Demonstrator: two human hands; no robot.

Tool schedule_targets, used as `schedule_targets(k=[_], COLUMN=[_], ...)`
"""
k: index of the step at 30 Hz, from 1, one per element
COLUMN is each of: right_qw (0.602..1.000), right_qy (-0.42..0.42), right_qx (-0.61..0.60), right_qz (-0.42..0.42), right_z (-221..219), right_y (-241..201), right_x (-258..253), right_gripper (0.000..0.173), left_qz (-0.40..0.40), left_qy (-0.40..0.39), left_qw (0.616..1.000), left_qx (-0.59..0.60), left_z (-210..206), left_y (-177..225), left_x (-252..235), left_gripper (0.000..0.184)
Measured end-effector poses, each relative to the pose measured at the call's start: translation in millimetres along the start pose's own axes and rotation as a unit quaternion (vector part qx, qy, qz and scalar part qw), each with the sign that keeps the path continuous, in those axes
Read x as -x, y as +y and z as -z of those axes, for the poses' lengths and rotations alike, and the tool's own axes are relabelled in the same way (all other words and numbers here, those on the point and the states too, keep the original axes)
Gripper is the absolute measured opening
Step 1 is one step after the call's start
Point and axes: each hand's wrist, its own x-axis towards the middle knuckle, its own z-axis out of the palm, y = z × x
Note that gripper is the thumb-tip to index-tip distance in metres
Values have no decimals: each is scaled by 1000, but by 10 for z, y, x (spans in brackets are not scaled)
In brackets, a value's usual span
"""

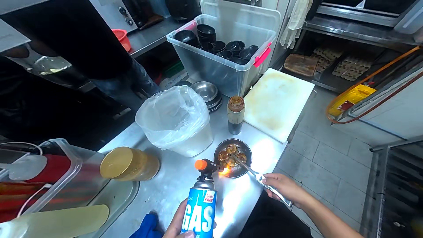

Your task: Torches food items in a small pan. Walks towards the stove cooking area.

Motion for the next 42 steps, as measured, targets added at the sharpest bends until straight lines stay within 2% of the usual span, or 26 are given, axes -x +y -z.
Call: schedule_targets(k=[8, 17, 24, 26, 29, 31, 33, 37, 40, 42], right_qw=[994, 988, 977, 946, 841, 768, 730, 750, 753, 761], right_qy=[-26, -59, -18, 19, 94, 132, 129, 84, 97, 91], right_qx=[109, 143, 211, 320, 521, 599, 635, 634, 630, 630], right_qz=[-19, -26, 18, 44, 109, 182, 215, 169, 164, 128], right_z=[-33, 116, 162, 153, -17, -159, -247, -257, -202, -190], right_y=[-246, -283, -320, -380, -443, -343, -235, -221, -234, -280], right_x=[-110, -186, -24, 105, 335, 385, 357, 368, 420, 405], right_gripper=[33, 29, 29, 34, 37, 33, 31, 38, 37, 37], left_qz=[2, -6, -13, -12, -14, -18, -19, -23, -23, -22], left_qy=[0, 16, 24, 22, 23, 19, 15, 12, 17, 16], left_qw=[1000, 1000, 1000, 1000, 1000, 1000, 1000, 1000, 1000, 1000], left_qx=[-4, -4, -9, -9, -6, -4, -9, -12, 0, -3], left_z=[-43, 11, -5, 0, -4, 1, 0, -23, -25, -5], left_y=[53, 57, 79, 86, 88, 83, 84, 100, 86, 70], left_x=[-18, 22, 34, 32, 45, 50, 42, 42, 70, 68], left_gripper=[64, 65, 67, 66, 66, 67, 67, 66, 67, 66])
